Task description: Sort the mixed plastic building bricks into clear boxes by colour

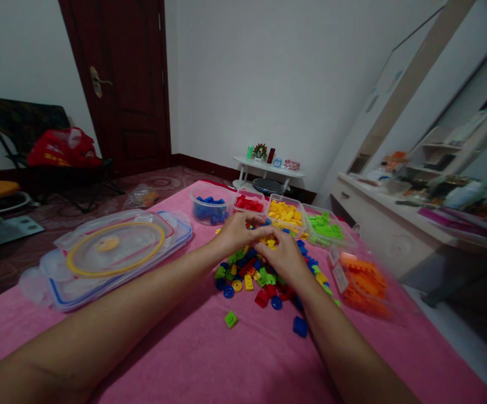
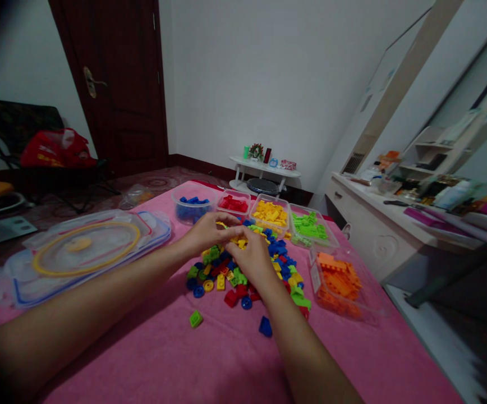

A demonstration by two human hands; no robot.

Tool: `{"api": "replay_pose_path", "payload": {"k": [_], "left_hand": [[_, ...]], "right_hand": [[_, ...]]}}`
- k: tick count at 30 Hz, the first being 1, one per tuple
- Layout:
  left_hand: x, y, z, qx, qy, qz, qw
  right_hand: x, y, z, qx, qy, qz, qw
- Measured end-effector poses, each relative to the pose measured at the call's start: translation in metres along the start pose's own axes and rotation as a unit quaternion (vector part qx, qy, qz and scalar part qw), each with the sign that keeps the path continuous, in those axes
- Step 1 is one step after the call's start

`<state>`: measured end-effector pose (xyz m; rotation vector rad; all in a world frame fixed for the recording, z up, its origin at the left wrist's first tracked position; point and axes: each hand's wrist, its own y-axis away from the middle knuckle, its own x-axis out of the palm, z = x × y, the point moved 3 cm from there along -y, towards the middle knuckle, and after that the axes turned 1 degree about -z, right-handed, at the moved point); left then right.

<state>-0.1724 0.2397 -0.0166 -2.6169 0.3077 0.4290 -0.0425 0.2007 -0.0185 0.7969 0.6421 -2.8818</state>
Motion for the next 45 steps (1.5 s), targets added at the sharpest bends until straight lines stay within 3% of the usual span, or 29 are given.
{"api": "replay_pose_path", "payload": {"k": [3,8,12,15,19,22,24,28,30,33,37,42,45], "left_hand": [[-0.006,-0.003,0.006,-0.032,0.025,-0.002,0.999],[-0.029,-0.010,0.040,-0.031,-0.026,-0.113,0.993],[-0.033,-0.007,0.068,-0.040,-0.052,-0.133,0.989],[-0.028,-0.003,0.079,-0.061,-0.034,-0.136,0.988],[-0.022,0.001,0.084,-0.079,0.021,-0.126,0.989],[-0.021,0.001,0.087,-0.083,0.054,-0.116,0.988],[-0.021,0.001,0.090,-0.087,0.068,-0.123,0.986],[-0.022,0.001,0.093,-0.079,0.071,-0.134,0.985],[-0.022,0.001,0.092,-0.074,0.063,-0.132,0.986],[-0.022,0.003,0.087,-0.064,0.045,-0.126,0.989],[-0.022,0.005,0.083,-0.045,0.023,-0.121,0.991],[-0.020,0.006,0.076,-0.016,-0.040,-0.114,0.993],[-0.025,0.001,0.059,0.027,-0.131,-0.075,0.988]], "right_hand": [[-0.001,0.002,-0.005,0.058,-0.070,0.021,0.996],[-0.021,-0.014,-0.024,0.160,-0.202,-0.017,0.966],[-0.048,-0.057,-0.050,0.257,-0.162,-0.079,0.949],[-0.070,-0.093,-0.069,0.280,-0.087,-0.134,0.947],[-0.090,-0.116,-0.085,0.263,0.008,-0.199,0.944],[-0.084,-0.116,-0.085,0.225,0.074,-0.208,0.949],[-0.066,-0.110,-0.078,0.167,0.135,-0.162,0.963],[-0.014,-0.086,-0.056,0.035,0.195,0.006,0.980],[0.007,-0.070,-0.044,-0.010,0.243,0.046,0.969],[0.023,-0.050,-0.029,-0.027,0.349,0.052,0.935],[0.021,-0.031,-0.014,-0.047,0.385,0.014,0.921],[0.008,-0.017,-0.015,-0.042,0.315,-0.032,0.948],[-0.002,-0.014,-0.025,-0.018,0.259,-0.050,0.964]]}}
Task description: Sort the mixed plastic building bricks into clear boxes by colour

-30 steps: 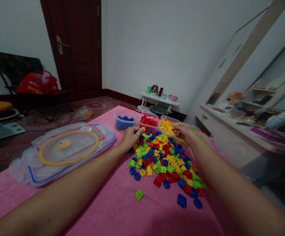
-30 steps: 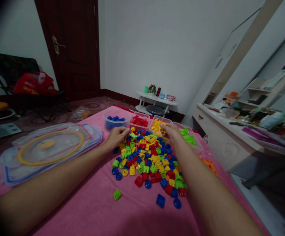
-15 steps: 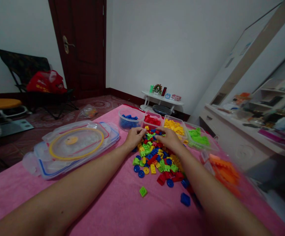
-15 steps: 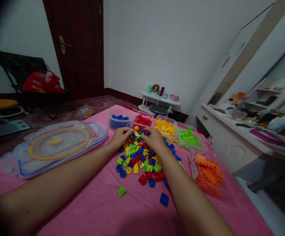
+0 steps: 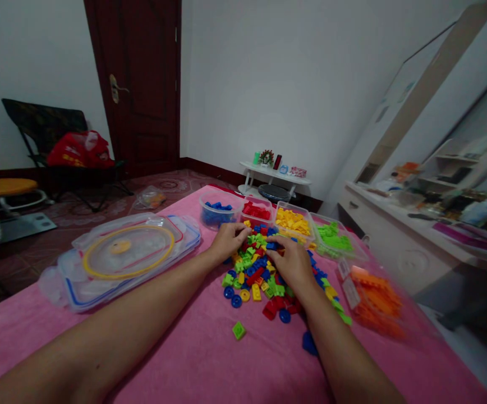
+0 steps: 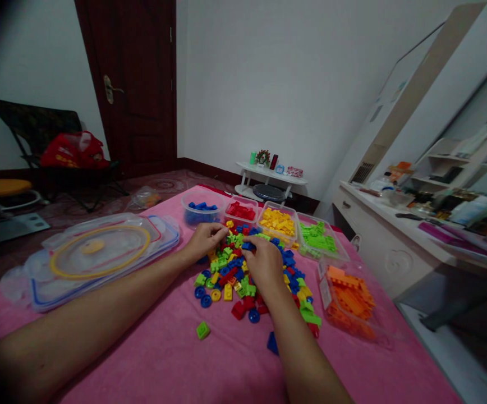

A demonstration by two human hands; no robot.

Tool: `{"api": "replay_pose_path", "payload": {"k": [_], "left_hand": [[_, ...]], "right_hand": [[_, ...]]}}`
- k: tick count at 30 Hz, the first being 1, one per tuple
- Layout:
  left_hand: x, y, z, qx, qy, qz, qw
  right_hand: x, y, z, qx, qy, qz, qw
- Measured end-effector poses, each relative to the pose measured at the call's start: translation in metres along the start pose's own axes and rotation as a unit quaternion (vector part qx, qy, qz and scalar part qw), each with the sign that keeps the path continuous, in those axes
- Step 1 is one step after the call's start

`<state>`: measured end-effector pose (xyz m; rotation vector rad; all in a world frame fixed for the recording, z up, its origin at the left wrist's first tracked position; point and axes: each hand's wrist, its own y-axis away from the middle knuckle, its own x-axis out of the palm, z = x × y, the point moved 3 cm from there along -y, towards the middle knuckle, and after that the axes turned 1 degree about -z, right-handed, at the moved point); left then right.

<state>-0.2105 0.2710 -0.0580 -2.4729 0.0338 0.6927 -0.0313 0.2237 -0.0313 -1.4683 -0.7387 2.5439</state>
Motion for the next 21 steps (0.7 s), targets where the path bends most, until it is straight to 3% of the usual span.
{"api": "replay_pose_path", "payload": {"k": [3,7,9,11,16,18,21], "left_hand": [[-0.017,-0.009,-0.022,0.026,-0.124,0.079,0.989],[-0.038,-0.010,-0.045,-0.045,-0.297,0.204,0.932],[-0.040,-0.002,-0.051,-0.065,-0.334,0.280,0.898],[-0.037,0.005,-0.051,-0.070,-0.333,0.311,0.887],[-0.030,0.005,-0.041,-0.069,-0.228,0.299,0.924],[-0.025,0.002,-0.041,-0.099,-0.127,0.309,0.937],[-0.014,-0.001,-0.049,-0.178,0.095,0.243,0.949]], "right_hand": [[-0.006,-0.003,-0.015,0.012,-0.065,-0.022,0.998],[-0.016,-0.010,-0.024,0.042,-0.203,-0.025,0.978],[-0.019,-0.011,-0.023,0.060,-0.256,-0.009,0.965],[-0.021,-0.011,-0.021,0.068,-0.287,0.005,0.955],[-0.024,-0.010,-0.021,0.067,-0.297,0.007,0.952],[-0.024,-0.010,-0.021,0.070,-0.284,0.008,0.956],[-0.026,-0.011,-0.015,0.066,-0.272,0.003,0.960]]}}
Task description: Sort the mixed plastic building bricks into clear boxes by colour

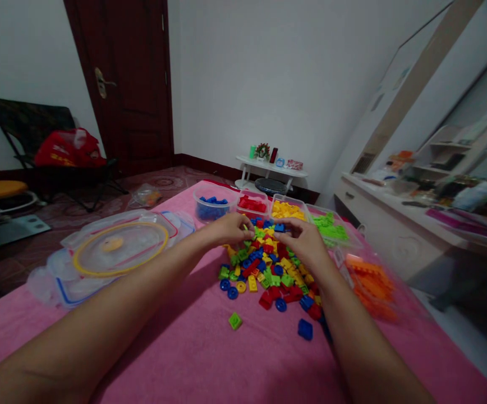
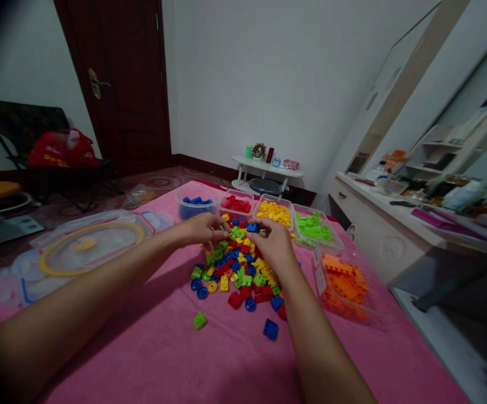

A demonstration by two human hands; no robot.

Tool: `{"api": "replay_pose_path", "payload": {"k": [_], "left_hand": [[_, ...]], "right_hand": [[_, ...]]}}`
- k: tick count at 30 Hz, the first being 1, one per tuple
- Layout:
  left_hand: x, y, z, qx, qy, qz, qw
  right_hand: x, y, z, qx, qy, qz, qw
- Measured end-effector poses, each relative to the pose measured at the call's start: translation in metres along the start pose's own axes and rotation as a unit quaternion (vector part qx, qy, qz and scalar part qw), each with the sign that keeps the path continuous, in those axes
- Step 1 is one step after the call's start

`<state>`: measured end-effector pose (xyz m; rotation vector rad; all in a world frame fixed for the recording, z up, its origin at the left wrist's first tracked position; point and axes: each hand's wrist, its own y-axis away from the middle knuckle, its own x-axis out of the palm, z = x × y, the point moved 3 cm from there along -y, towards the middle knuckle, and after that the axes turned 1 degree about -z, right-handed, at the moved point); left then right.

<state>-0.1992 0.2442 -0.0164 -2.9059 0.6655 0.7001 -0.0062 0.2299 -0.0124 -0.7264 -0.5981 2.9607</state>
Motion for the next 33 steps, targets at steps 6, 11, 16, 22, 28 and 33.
{"api": "replay_pose_path", "payload": {"k": [6,11,16,22,28,33], "left_hand": [[0.039,-0.003,0.000,-0.119,0.453,0.078,0.880],[0.031,-0.006,0.006,-0.115,0.431,0.044,0.894],[0.014,-0.002,-0.001,0.050,0.021,-0.015,0.998],[0.020,0.007,-0.006,0.126,-0.346,-0.041,0.929],[0.029,0.007,-0.002,0.140,-0.451,-0.010,0.881],[0.023,0.005,-0.007,0.113,-0.320,-0.024,0.940]], "right_hand": [[0.018,0.010,0.025,-0.037,0.006,0.009,0.999],[0.010,0.012,0.036,-0.061,0.096,-0.021,0.993],[-0.006,0.015,0.036,-0.023,0.322,0.082,0.943],[0.004,0.026,0.025,0.032,0.488,0.197,0.850],[0.009,0.026,0.028,0.058,0.507,0.222,0.831],[0.001,0.024,0.032,0.066,0.467,0.219,0.854]]}}
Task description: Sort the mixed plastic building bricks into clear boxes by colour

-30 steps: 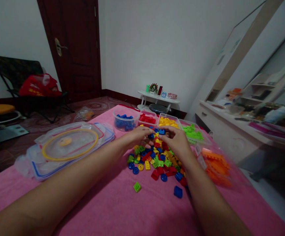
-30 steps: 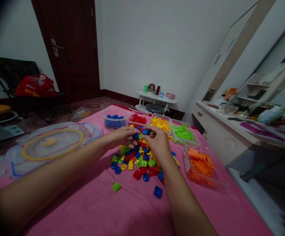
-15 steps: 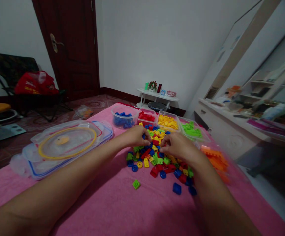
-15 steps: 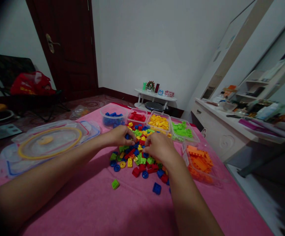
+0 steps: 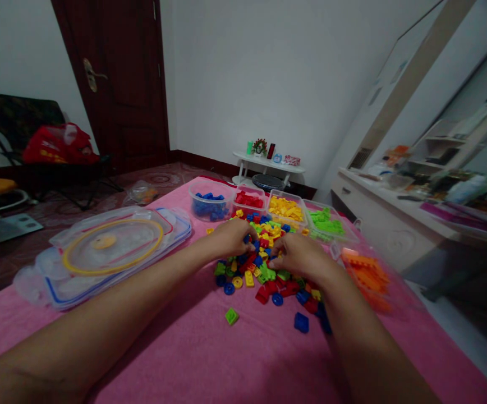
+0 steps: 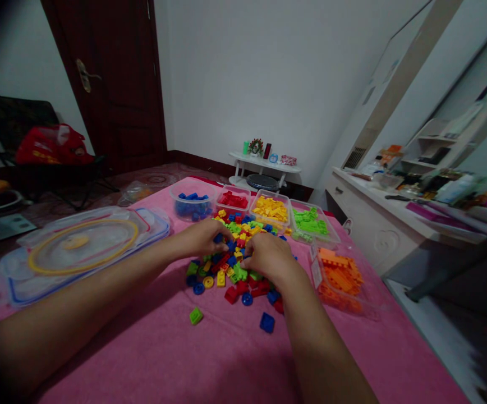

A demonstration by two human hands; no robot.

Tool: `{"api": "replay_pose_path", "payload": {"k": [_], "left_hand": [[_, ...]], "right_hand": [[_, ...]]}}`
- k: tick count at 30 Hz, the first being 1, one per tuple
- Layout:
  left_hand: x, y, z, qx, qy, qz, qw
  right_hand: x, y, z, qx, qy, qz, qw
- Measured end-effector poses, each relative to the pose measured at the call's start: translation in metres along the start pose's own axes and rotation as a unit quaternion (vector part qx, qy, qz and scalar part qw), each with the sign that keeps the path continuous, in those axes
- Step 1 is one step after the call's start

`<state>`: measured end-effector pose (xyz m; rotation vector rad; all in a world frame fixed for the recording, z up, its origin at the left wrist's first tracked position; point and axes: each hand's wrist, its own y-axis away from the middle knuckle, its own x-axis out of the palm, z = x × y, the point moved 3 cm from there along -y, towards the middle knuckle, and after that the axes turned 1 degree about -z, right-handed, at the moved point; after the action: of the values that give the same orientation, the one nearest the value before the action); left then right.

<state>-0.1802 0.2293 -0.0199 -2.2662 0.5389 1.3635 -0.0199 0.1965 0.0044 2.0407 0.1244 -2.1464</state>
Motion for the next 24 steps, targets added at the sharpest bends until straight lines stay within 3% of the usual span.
{"api": "replay_pose_path", "payload": {"k": [2,3,4,6,8,9,11,14,18,21,24], "left_hand": [[-0.002,-0.002,0.001,-0.038,0.171,-0.003,0.984],[-0.002,-0.002,0.001,-0.065,0.278,0.005,0.958],[-0.002,-0.003,0.002,-0.092,0.389,0.018,0.917],[0.002,-0.003,0.001,-0.132,0.578,0.061,0.803],[0.005,-0.002,-0.001,-0.149,0.694,0.112,0.695],[0.007,-0.002,-0.002,-0.151,0.728,0.133,0.655],[0.012,-0.001,-0.003,-0.158,0.765,0.156,0.605],[0.019,-0.001,-0.001,-0.190,0.772,0.129,0.593],[0.010,-0.008,0.009,-0.224,0.749,0.050,0.622],[-0.017,-0.026,0.028,-0.219,0.717,-0.072,0.658],[-0.050,-0.048,0.056,-0.190,0.628,-0.222,0.721]], "right_hand": [[-0.005,-0.001,-0.002,-0.013,-0.050,-0.053,0.997],[-0.009,-0.002,-0.003,-0.019,-0.080,-0.096,0.992],[-0.012,-0.003,-0.002,-0.025,-0.111,-0.141,0.983],[-0.016,-0.003,0.001,-0.043,-0.176,-0.218,0.959],[-0.017,-0.003,0.006,-0.073,-0.232,-0.262,0.934],[-0.017,-0.003,0.010,-0.091,-0.253,-0.273,0.924],[-0.015,-0.003,0.014,-0.114,-0.279,-0.283,0.911],[-0.016,-0.002,0.012,-0.117,-0.291,-0.309,0.898],[-0.021,-0.001,0.002,-0.111,-0.298,-0.357,0.879],[-0.024,-0.001,-0.004,-0.109,-0.308,-0.368,0.871],[-0.026,-0.001,-0.008,-0.102,-0.318,-0.369,0.868]]}}
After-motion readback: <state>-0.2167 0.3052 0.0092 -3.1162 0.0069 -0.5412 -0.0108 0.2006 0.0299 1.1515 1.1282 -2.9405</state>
